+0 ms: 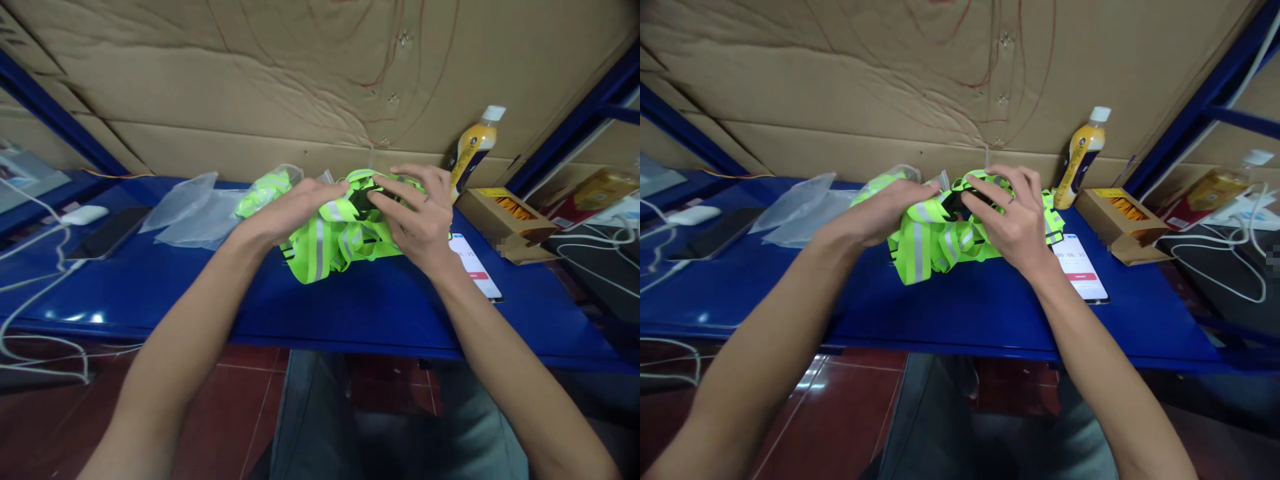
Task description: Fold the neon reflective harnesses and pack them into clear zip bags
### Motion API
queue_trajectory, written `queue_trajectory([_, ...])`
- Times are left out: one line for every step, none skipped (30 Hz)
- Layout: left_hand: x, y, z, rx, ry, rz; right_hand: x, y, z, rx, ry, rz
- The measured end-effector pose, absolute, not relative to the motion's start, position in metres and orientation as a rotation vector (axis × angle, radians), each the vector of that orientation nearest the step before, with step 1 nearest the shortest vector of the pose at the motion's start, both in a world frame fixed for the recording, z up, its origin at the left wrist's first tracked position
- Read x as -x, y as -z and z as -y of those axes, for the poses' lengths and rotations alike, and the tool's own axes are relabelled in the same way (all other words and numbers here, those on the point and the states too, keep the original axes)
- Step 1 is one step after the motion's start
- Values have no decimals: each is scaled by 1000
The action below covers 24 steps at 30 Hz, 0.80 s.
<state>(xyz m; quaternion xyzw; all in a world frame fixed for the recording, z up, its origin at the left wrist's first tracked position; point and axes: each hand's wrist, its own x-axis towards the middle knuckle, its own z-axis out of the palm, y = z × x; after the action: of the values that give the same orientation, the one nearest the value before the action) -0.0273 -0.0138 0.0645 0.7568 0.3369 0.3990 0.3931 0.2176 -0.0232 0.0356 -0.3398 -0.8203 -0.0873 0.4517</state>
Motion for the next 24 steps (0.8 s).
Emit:
queue_trajectory([26, -64, 15, -1802, -927, -792, -215, -36, 24, 832, 206, 2012])
queue_trajectory([25, -64, 15, -1704, -870, -741, -213, -37, 25, 815, 182, 2013])
queue_trajectory([25, -64, 15, -1647, -854, -717, -212, -39, 26, 788, 145, 2028])
queue_trajectory([26, -64, 14, -1649, -904, -728, -211, -40, 26, 761, 97, 2051])
queue_trajectory([28, -64, 12, -1695, -980, -754, -211, -41, 26, 743, 46, 2070])
queue_trajectory([31, -65, 11, -1772, -1053, -780, -211, -42, 25, 743, -4, 2076])
queue_trajectory([34, -66, 9, -1868, -1104, -796, -211, -44, 23, 761, -51, 2063])
queue_trajectory([36, -67, 7, -1964, -1140, -806, -212, -45, 21, 793, -98, 2035])
queue_trajectory([38, -67, 5, -2041, -1169, -813, -214, -46, 19, 829, -151, 2010])
queue_trajectory([38, -67, 4, -2095, -1195, -820, -215, -48, 17, 859, -209, 1992])
queue_trajectory([38, -67, 3, -2129, -1227, -829, -217, -50, 14, 878, -273, 1992])
queue_trajectory([37, -66, 3, -2155, -1256, -840, -218, -52, 12, 887, -337, 2016])
queue_trajectory([36, -65, 2, -2175, -1277, -848, -219, -54, 10, 890, -390, 2059])
queue_trajectory([35, -64, 2, -2197, -1283, -850, -221, -56, 9, 894, -419, 2107])
queue_trajectory([34, -63, 2, -2221, -1271, -849, -221, -58, 9, 899, -418, 2147])
queue_trajectory([33, -62, 2, -2231, -1249, -852, -222, -59, 9, 903, -389, 2173])
queue_trajectory([33, -61, 2, -2209, -1226, -863, -222, -58, 9, 894, -336, 2186])
queue_trajectory([33, -61, 2, -2143, -1198, -878, -221, -57, 10, 865, -264, 2188])
queue_trajectory([34, -62, 3, -2037, -1150, -887, -220, -54, 11, 818, -183, 2182])
queue_trajectory([36, -62, 3, -1912, -1077, -876, -219, -51, 11, 768, -100, 2176])
queue_trajectory([38, -64, 3, -1793, -988, -843, -217, -47, 12, 729, -21, 2176])
queue_trajectory([41, -65, 3, -1694, -903, -801, -215, -43, 12, 712, 50, 2179])
queue_trajectory([43, -67, 4, -1624, -836, -763, -212, -40, 13, 713, 108, 2181])
queue_trajectory([45, -68, 4, -1587, -795, -737, -210, -38, 14, 723, 147, 2192])
